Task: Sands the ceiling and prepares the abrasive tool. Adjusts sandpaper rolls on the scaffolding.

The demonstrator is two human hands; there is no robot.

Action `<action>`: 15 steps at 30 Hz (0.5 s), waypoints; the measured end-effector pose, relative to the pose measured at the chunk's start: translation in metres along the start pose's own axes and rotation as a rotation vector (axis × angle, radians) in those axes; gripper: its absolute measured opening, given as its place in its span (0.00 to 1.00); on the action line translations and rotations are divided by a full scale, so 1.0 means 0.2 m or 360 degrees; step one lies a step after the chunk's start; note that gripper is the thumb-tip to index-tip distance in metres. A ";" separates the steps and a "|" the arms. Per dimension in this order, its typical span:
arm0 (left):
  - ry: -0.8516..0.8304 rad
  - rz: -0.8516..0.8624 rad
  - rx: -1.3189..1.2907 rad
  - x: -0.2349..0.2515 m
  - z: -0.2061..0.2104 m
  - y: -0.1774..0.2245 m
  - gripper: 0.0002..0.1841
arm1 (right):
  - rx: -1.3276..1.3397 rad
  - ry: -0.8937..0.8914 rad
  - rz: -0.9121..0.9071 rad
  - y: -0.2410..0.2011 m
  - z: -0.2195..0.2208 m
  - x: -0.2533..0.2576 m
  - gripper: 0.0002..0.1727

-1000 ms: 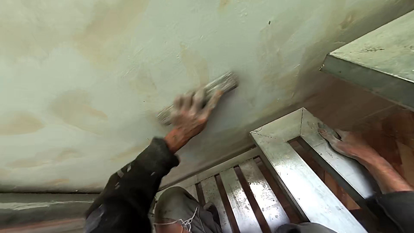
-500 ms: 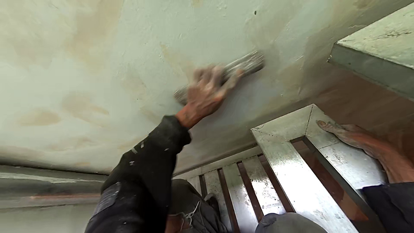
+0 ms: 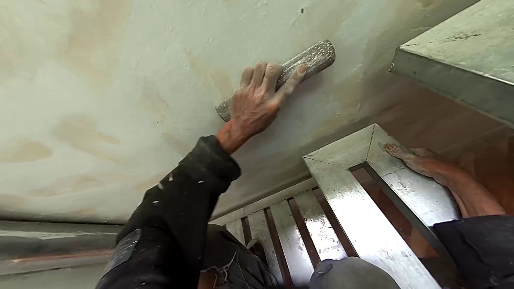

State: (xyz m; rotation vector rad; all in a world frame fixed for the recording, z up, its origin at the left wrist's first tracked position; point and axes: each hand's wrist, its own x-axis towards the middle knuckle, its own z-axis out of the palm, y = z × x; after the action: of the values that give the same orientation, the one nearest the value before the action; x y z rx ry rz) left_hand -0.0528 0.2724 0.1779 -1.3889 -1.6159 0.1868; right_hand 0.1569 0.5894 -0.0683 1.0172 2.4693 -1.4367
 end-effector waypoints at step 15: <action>-0.0163 -0.0105 -0.0112 -0.22 -0.12 -0.04 0.22 | -0.0216 0.0101 0.0004 0.01 0.01 0.01 0.47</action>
State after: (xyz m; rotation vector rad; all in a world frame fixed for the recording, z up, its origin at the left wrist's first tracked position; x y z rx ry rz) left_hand -0.0457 0.2220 0.1728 -1.3965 -1.7656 0.1658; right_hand 0.1560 0.5892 -0.0720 1.0532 2.5683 -1.2344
